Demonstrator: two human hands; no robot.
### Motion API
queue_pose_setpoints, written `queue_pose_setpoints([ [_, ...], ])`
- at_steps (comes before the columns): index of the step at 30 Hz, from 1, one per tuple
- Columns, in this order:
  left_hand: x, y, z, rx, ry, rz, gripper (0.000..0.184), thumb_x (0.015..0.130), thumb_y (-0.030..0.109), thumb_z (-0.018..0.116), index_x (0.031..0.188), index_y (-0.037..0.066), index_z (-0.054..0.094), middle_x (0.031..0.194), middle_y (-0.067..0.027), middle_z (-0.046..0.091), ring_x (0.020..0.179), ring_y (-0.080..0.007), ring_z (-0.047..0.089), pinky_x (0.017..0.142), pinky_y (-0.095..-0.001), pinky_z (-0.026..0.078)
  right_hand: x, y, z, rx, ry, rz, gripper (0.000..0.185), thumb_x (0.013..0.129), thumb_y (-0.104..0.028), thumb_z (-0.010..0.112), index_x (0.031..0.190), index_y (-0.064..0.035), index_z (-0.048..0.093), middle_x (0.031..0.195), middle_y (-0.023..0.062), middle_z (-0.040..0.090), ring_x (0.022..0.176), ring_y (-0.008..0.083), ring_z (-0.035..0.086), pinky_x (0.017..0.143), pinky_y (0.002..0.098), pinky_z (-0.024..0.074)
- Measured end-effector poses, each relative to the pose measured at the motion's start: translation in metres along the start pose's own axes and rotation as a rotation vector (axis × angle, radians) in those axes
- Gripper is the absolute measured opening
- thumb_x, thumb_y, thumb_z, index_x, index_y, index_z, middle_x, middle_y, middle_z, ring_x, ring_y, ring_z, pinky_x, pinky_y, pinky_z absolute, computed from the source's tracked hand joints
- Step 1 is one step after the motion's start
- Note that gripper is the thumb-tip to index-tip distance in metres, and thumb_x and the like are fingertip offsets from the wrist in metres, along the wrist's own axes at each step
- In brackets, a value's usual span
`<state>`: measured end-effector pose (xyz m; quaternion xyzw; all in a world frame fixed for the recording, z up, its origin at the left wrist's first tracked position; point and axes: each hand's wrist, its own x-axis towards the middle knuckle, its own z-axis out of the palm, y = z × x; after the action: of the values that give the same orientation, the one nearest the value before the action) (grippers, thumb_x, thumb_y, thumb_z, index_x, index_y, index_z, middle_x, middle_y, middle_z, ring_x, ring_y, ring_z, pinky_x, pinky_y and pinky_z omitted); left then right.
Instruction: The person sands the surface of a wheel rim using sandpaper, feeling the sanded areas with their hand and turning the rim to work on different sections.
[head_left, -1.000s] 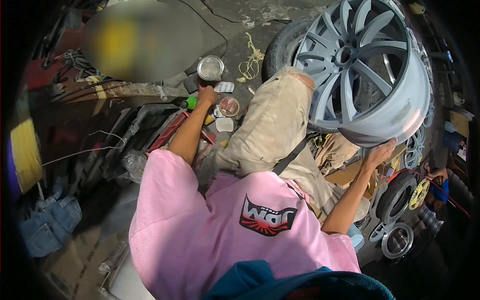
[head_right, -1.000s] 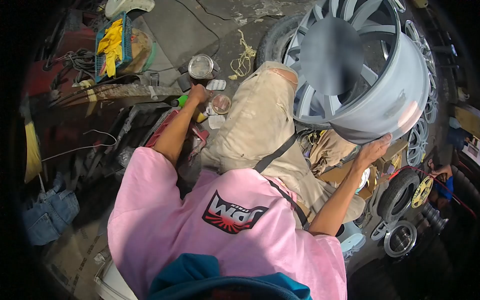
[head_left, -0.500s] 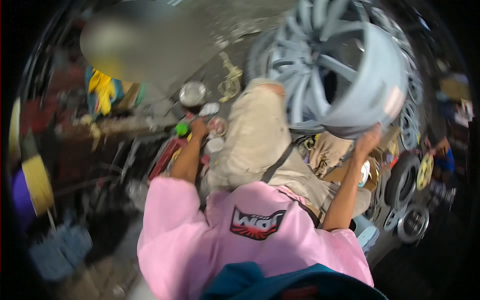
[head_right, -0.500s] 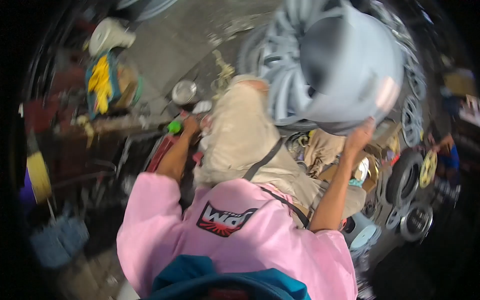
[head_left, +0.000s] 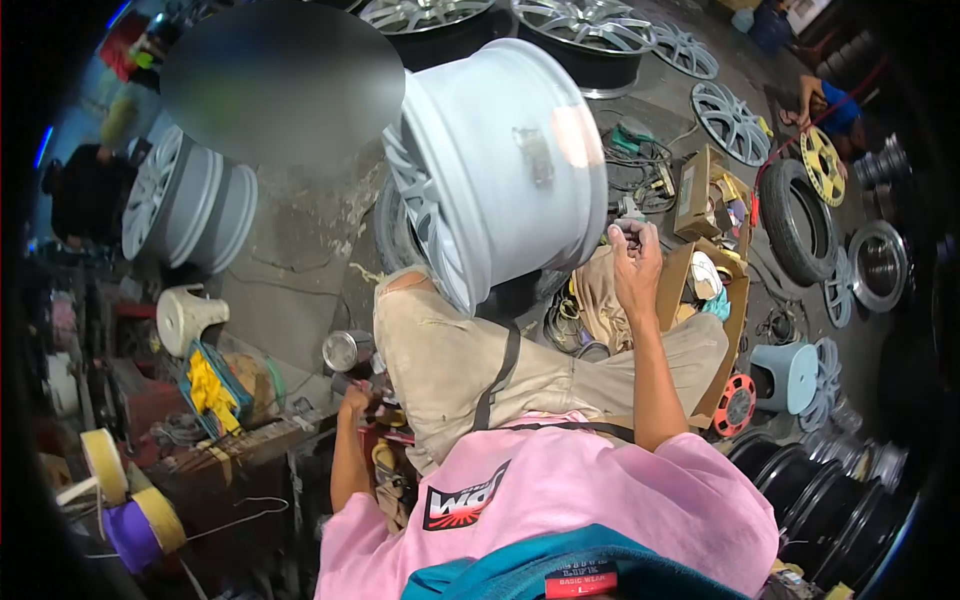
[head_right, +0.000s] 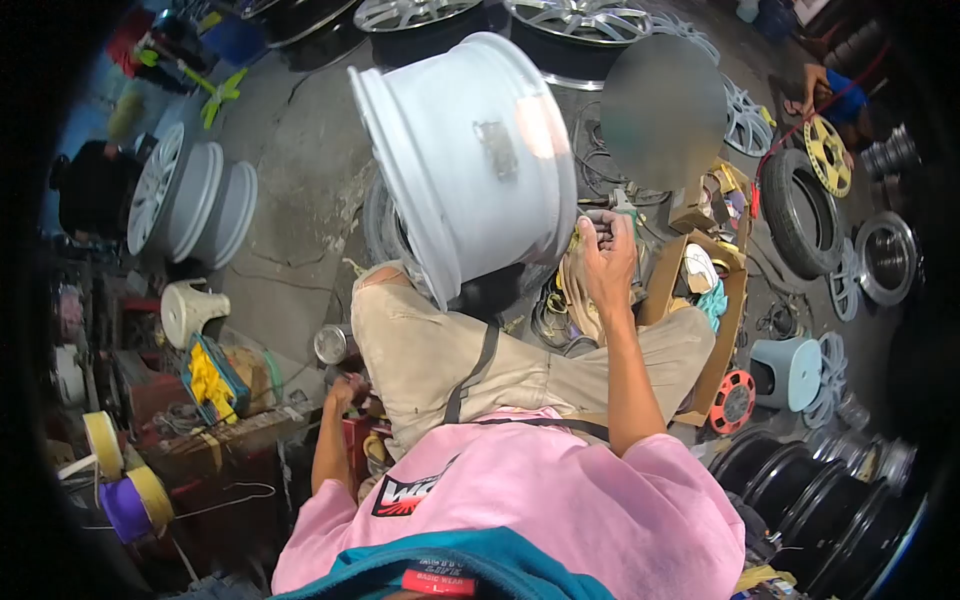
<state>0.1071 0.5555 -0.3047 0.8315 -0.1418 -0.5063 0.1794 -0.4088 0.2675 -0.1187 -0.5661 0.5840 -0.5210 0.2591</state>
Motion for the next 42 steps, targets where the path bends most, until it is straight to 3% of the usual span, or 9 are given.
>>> queue_pose_setpoints([
  [4,-0.004,0.011,-0.051,-0.162,-0.329,0.078,0.015,0.093,0.006,0.074,0.101,-0.005,0.07,0.087,-0.0107,0.075,0.077,-0.0165,0.07,0.064,-0.0305,0.058,-0.007,-0.009,-0.023,-0.028,0.022,0.001,0.021,0.098,-0.02,0.072,0.104,0.0003,0.07,0.093,0.0074,0.06,0.079,0.0158,0.062,0.073,0.0304,0.0509],
  [7,-0.073,0.096,-0.073,0.218,0.035,0.438,0.014,0.091,0.004,0.075,0.101,-0.006,0.072,0.081,-0.0107,0.07,0.068,-0.0201,0.07,0.059,-0.0359,0.063,-0.01,-0.012,-0.029,0.002,0.052,0.021,0.019,0.097,-0.018,0.072,0.099,0.0003,0.071,0.09,0.0059,0.059,0.076,0.0148,0.059,0.071,0.0295,0.0482],
  [11,-0.173,0.225,-0.065,0.327,0.399,0.88,0.021,0.092,0.016,0.079,0.103,-0.002,0.076,0.08,-0.0021,0.065,0.067,-0.0085,0.05,0.059,-0.0258,0.041,-0.009,-0.032,-0.033,0.095,-0.019,-0.005,0.02,0.096,-0.018,0.073,0.096,0.0021,0.071,0.086,0.005,0.058,0.073,0.0139,0.055,0.068,0.0284,0.0445],
  [15,-0.27,0.324,0.021,0.105,0.123,1.27,0.018,0.097,0.017,0.075,0.102,0.0,0.075,0.088,0.0026,0.062,0.077,-0.0065,0.052,0.071,-0.0206,0.039,-0.018,-0.062,-0.04,0.203,-0.213,-0.018,0.02,0.093,-0.016,0.076,0.102,0.001,0.073,0.091,0.0042,0.062,0.077,0.0118,0.058,0.069,0.0268,0.0464],
  [18,-0.297,0.353,0.099,-0.2,-0.222,1.139,0.019,0.099,0.015,0.073,0.107,-0.002,0.073,0.091,-0.0031,0.069,0.079,-0.0096,0.062,0.072,-0.0225,0.048,-0.029,-0.078,-0.044,0.523,-0.414,0.089,0.044,0.091,-0.019,0.081,0.13,-0.0035,0.068,0.108,0.0032,0.066,0.092,0.0089,0.064,0.08,0.0242,0.0517],
  [21,-0.302,0.365,0.163,-0.347,-0.445,1.016,0.02,0.1,0.013,0.072,0.11,-0.004,0.07,0.095,-0.0075,0.072,0.081,-0.0125,0.067,0.071,-0.0248,0.055,-0.037,-0.084,-0.044,0.827,-0.393,0.236,0.049,0.092,-0.02,0.081,0.133,-0.001,0.065,0.114,0.0066,0.066,0.093,0.0092,0.064,0.082,0.0253,0.0523],
  [26,-0.294,0.37,0.203,-0.335,-0.624,0.932,0.021,0.099,0.013,0.072,0.113,-0.002,0.068,0.096,-0.0073,0.072,0.08,-0.0132,0.068,0.071,-0.0271,0.058,-0.029,-0.07,-0.054,0.973,-0.341,0.294,0.014,0.101,-0.018,0.071,0.104,-0.0051,0.067,0.087,-0.0021,0.068,0.079,0.0052,0.06,0.071,0.0229,0.0485],
  [32,-0.281,0.381,0.207,-0.613,-0.944,0.616,0.032,0.096,0.01,0.075,0.123,-0.002,0.063,0.094,-0.0002,0.067,0.074,-0.0061,0.059,0.071,-0.024,0.053,-0.023,-0.065,-0.06,0.782,-0.35,0.292,0.015,0.1,-0.018,0.072,0.105,-0.0037,0.072,0.088,-0.0035,0.068,0.078,0.0015,0.058,0.067,0.0215,0.0468],
  [42,-0.271,0.385,0.223,-0.213,-0.653,1.048,0.024,0.092,0.009,0.081,0.11,-0.002,0.07,0.093,-0.0043,0.073,0.078,-0.0078,0.065,0.066,-0.0207,0.051,-0.021,-0.063,-0.079,0.853,-0.464,0.208,0.015,0.103,-0.016,0.067,0.099,-0.0015,0.071,0.095,-0.0018,0.058,0.085,0.0072,0.055,0.077,0.0255,0.0448],
])
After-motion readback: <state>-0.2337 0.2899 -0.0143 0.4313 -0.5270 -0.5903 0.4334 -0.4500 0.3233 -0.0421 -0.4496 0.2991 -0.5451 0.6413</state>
